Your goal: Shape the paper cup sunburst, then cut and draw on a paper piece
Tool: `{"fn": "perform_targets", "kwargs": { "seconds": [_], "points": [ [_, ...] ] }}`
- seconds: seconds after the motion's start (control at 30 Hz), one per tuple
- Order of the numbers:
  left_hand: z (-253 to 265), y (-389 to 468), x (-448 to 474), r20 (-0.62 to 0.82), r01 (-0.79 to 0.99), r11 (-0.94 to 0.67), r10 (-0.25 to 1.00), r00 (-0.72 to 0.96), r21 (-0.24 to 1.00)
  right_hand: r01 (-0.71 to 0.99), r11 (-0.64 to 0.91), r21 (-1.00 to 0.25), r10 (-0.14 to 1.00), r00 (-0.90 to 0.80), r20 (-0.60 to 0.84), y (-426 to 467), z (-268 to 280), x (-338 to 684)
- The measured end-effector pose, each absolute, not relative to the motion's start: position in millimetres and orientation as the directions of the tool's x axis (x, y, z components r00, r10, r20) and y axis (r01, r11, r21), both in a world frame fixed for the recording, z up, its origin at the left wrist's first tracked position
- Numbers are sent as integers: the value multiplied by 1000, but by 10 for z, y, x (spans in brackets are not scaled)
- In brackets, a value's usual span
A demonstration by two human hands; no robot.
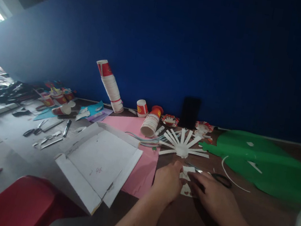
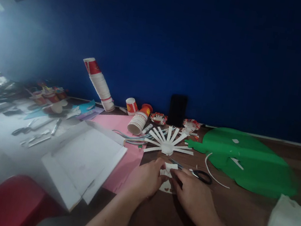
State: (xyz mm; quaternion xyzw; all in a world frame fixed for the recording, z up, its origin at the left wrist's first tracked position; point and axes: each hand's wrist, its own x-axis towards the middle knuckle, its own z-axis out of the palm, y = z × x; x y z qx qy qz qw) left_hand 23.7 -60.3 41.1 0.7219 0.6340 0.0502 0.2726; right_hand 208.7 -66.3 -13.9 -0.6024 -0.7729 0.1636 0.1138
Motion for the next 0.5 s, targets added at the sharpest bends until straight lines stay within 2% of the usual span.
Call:
{"fn": "perform_targets", "kwargs": {
  "seconds": [0.5],
  "points": [
    [388,-613,241,-250,875,-47,950,189,481,904,229,-362,966,-258,-33,-656,-135,2088]
  ]
}}
